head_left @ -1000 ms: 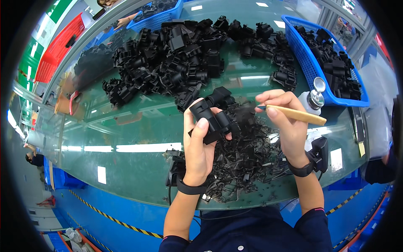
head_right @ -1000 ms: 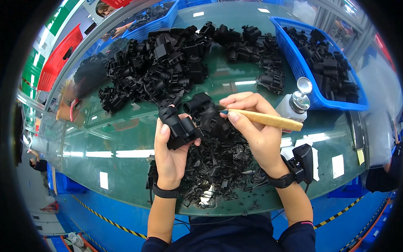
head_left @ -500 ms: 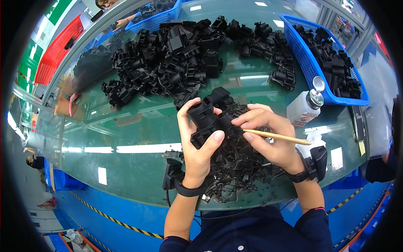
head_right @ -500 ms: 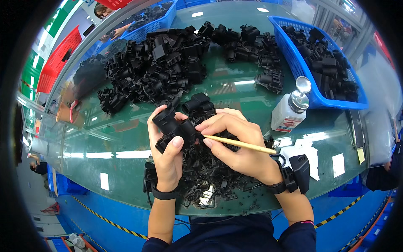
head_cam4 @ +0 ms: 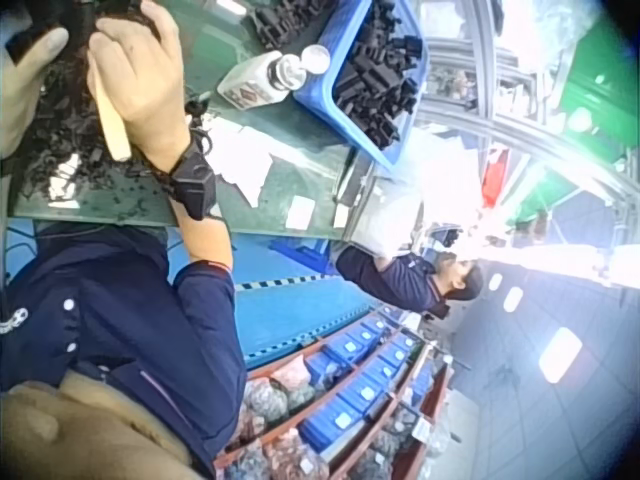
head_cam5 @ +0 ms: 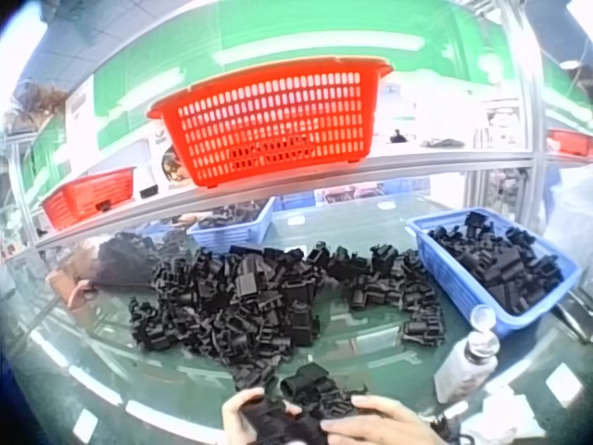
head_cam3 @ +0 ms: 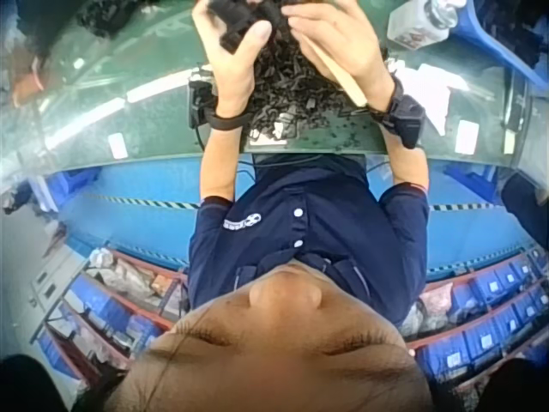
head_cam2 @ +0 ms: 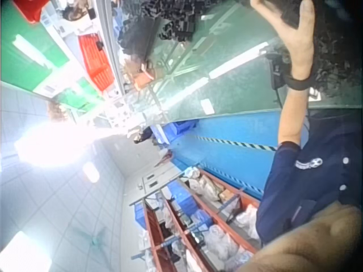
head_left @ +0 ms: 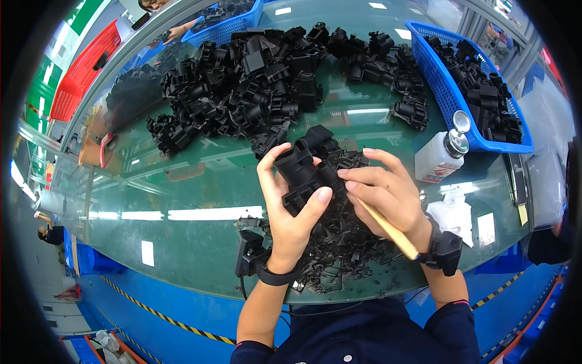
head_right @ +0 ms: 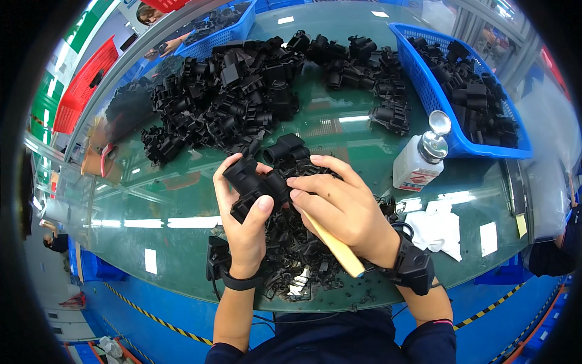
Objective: Using a deburring tool and scissors to remove excess flash from molded black plastic components at a factory workbench.
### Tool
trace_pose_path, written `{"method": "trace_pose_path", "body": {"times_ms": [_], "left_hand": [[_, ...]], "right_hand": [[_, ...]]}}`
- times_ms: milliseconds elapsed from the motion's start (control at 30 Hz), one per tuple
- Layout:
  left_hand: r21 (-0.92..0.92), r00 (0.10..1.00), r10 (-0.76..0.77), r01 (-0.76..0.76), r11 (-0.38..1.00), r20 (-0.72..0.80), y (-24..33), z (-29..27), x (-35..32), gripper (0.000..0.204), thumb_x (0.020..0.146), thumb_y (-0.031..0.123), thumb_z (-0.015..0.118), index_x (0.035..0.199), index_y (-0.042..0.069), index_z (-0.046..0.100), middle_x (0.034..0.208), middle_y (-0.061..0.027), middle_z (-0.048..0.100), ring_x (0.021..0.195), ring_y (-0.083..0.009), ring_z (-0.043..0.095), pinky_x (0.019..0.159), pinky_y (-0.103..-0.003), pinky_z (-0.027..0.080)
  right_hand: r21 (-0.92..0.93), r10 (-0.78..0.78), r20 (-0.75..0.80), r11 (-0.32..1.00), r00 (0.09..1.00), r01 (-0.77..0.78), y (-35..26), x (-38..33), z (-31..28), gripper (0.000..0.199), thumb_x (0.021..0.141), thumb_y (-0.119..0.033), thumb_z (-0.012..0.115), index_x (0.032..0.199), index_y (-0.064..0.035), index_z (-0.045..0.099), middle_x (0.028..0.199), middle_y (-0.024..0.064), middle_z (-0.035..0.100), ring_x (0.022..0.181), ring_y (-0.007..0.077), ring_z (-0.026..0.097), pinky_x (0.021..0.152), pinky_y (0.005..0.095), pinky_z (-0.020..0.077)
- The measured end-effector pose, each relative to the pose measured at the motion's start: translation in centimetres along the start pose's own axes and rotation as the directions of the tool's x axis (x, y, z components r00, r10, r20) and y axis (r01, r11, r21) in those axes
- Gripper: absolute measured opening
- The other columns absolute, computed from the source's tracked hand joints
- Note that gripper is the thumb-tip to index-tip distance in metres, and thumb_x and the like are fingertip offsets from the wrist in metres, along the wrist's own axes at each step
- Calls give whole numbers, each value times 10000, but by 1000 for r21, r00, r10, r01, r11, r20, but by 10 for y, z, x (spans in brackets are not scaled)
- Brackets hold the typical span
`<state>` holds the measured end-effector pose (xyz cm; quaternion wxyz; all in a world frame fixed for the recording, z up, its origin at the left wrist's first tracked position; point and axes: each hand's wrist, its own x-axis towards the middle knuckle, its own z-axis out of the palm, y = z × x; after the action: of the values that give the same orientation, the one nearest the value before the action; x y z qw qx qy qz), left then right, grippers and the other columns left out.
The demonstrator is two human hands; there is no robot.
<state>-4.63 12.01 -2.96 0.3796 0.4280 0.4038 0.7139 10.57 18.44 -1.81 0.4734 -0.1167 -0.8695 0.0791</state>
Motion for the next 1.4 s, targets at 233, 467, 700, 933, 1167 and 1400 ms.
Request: {"method": "trace_pose_path", "body": {"times_ms": [233,467,700,933,1167,1400], "left_hand": [[-167,986,-149,134,977,-78,8,12,0,613,731,219,660,1217,50,326,983,-123,505,802,-184,548,616,-305,492],[-418,956,-294,261,870,-14,4,-5,5,498,828,320,542,1213,49,381,979,-131,507,811,-209,516,555,-307,438],[-648,919,-343,384,657,197,-5,-12,3,542,818,344,603,1213,47,380,1065,-133,515,840,-207,534,608,-337,466],[-618,854,-328,519,591,404,-3,-13,7,814,782,408,613,1356,-4,207,1058,-138,447,788,-198,487,488,-251,439],[-633,854,-381,518,575,354,-10,-8,3,662,787,347,597,1303,66,293,1044,-138,477,838,-233,514,569,-323,443],[-548,821,-409,571,612,398,-9,2,-3,657,775,339,628,1291,74,320,1083,-164,492,888,-258,537,638,-346,479]], "right_hand": [[372,425,-139,859,894,-350,-10,-1,7,89,773,25,597,858,14,575,854,111,639,839,208,625,902,421,426],[851,708,-52,400,704,-339,13,3,-17,97,847,-49,547,884,35,516,876,149,613,770,162,604,737,300,497],[392,408,61,830,911,-398,5,3,-15,131,803,-29,598,923,19,574,735,73,622,646,118,616,594,223,495],[713,575,191,476,796,-515,-10,7,-15,172,892,-48,485,1024,9,579,745,88,629,625,123,614,566,219,490],[40,407,441,882,800,-470,-18,-5,-83,89,730,-82,642,782,-66,572,675,50,581,644,253,538,647,340,415],[-290,593,452,805,667,-518,-36,-81,-102,195,693,-63,653,856,-59,545,715,80,539,682,266,527,659,355,405]]}}
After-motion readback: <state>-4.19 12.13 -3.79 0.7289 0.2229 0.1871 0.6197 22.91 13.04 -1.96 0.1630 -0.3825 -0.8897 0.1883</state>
